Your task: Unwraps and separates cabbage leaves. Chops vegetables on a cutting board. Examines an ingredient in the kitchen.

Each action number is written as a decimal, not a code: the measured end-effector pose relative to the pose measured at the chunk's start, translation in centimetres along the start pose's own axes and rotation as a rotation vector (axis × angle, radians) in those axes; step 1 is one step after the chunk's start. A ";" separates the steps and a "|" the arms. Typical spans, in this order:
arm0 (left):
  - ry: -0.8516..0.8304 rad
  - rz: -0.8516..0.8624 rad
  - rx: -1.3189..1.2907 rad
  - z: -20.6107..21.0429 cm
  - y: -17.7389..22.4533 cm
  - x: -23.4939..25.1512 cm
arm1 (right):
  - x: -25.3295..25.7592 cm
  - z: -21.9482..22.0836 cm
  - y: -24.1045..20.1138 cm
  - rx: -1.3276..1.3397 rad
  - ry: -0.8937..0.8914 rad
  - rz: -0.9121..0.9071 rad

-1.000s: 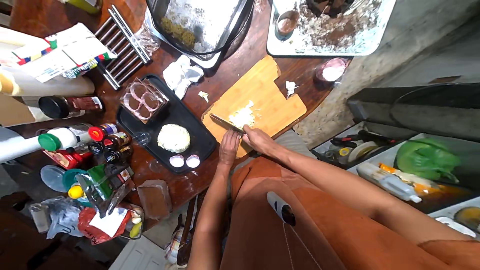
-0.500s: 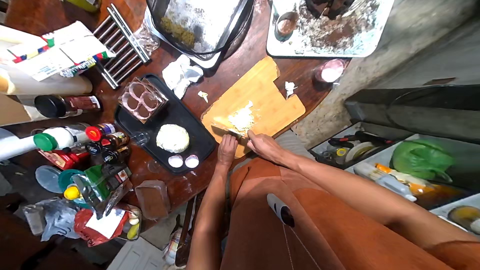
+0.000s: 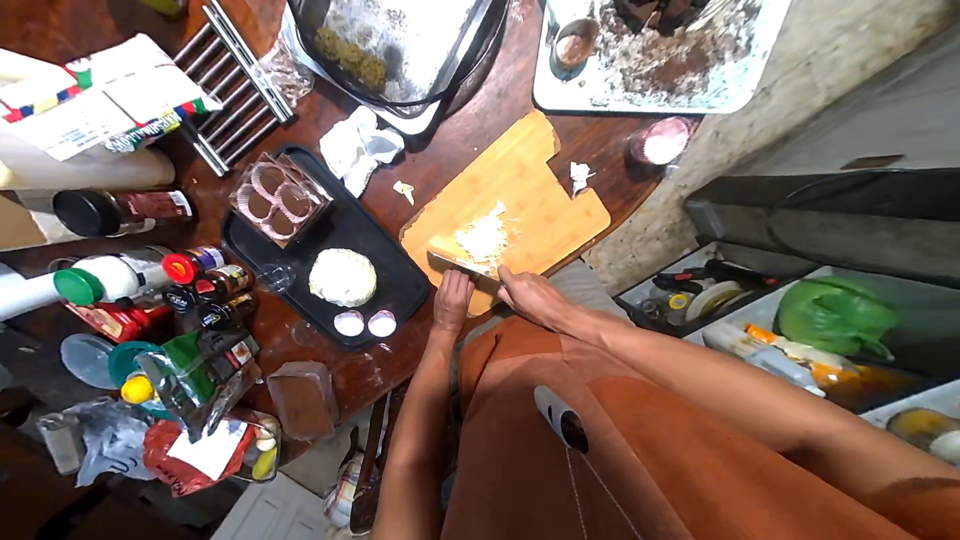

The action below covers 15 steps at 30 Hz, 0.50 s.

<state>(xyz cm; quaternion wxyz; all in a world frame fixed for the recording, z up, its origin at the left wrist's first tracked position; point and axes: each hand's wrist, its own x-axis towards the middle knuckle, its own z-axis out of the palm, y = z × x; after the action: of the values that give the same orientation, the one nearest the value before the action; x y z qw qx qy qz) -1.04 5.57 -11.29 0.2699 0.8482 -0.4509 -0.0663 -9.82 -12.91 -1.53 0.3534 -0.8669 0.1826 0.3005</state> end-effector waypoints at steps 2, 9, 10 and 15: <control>-0.001 0.000 0.002 0.0 0.0 0.1 | 0.6 0.3 0.0 0.005 -0.010 0.007; 0.001 -0.012 -0.016 0.0 0.3 0.3 | 2.8 1.3 -0.1 0.077 0.069 -0.010; 0.010 -0.014 -0.020 0.0 0.4 0.4 | 2.9 1.0 0.0 0.100 0.077 -0.001; -0.006 -0.016 0.007 -0.2 0.3 0.2 | 1.7 0.3 0.1 0.091 0.057 -0.014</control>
<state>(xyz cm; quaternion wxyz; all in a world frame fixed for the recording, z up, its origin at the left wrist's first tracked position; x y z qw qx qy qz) -1.07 5.36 -10.90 0.2648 0.8525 -0.4454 -0.0695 -8.69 -12.95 -2.84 0.3890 -0.8594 0.2001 0.2647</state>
